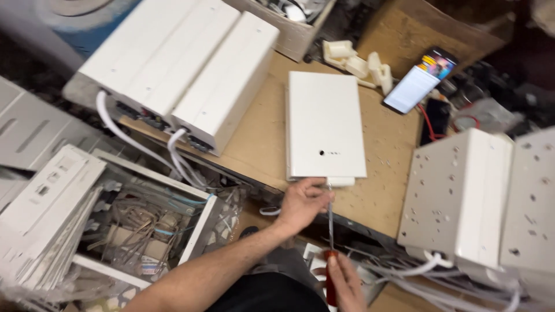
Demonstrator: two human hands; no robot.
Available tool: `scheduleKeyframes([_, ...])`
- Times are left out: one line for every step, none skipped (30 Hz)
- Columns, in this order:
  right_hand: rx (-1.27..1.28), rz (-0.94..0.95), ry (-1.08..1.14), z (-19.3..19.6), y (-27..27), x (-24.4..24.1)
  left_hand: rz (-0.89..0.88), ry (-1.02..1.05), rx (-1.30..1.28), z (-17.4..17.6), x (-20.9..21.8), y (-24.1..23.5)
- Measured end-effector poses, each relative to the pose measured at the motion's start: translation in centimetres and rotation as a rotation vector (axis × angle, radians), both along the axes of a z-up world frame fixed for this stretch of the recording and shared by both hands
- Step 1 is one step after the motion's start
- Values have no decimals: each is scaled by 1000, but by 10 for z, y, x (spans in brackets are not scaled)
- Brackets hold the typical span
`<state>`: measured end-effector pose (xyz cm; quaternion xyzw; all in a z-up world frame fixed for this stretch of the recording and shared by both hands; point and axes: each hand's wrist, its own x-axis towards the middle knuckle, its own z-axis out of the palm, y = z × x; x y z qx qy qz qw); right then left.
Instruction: The person attaches a white end cap to a white metal enclosure on a cluttered workbench, holding the enclosure steady with one hand while driving screws with a red-handled screwdriver in the other. They reposition the enclosure several times to fasten different sides, then press on the panel to check it.
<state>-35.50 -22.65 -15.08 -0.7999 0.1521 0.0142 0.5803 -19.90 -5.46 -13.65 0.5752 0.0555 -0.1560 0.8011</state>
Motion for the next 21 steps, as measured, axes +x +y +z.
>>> scheduleKeyframes([440,-49,276,14,12,0,21,-25,-10,0,1,-1])
scheduleKeyframes([885,-105,544,28,25,0,42,-49,-20,0,3,-2])
scheduleKeyframes([887,-114,543,34,26,-1,34,-47,-20,8,0,1])
scheduleKeyframes([1064,-81,437,41,27,-2,1,-43,40,15,-3,5])
scheduleKeyframes([1239,-43,317,47,30,2,-24,-47,103,24,-1,11])
scheduleKeyframes([1242,-39,313,32,22,-2,-23,-51,106,24,-1,9])
scheduleKeyframes([631,-69,187,17,15,-7,-11,-67,107,23,-2,9])
scheduleKeyframes([24,-93,50,1,8,-12,1,-82,108,22,-3,8])
scheduleKeyframes([25,-93,50,26,25,-9,1,-83,109,22,-5,6])
scheduleKeyframes([-366,-116,-202,51,41,-6,9,-87,102,22,-5,4])
scheduleKeyframes([-763,-130,-462,78,55,1,17,-97,87,24,-3,-2])
scheduleKeyframes([-769,-131,-468,75,53,0,17,-103,80,20,-1,-7])
scheduleKeyframes([-618,-102,-490,71,54,-2,44,-113,56,15,-3,-8])
scheduleKeyframes([-467,-72,-509,67,54,-4,70,-124,31,9,-3,-10])
scheduleKeyframes([-465,-74,-505,71,51,-6,68,-120,33,10,-5,-9])
scheduleKeyframes([107,-145,-154,77,47,-8,63,-72,-1,12,-7,-8])
scheduleKeyframes([671,-201,197,83,41,-5,58,-34,-39,16,-2,-10])
scheduleKeyframes([669,-202,190,76,34,-4,55,-40,-42,15,-1,-11])
scheduleKeyframes([976,-135,257,68,28,-7,55,-34,-58,14,-4,-10])
scheduleKeyframes([1286,-61,316,60,22,-10,55,-28,-73,12,-6,-9])
scheduleKeyframes([1282,-53,315,42,18,-12,61,-34,-76,17,-4,-8])
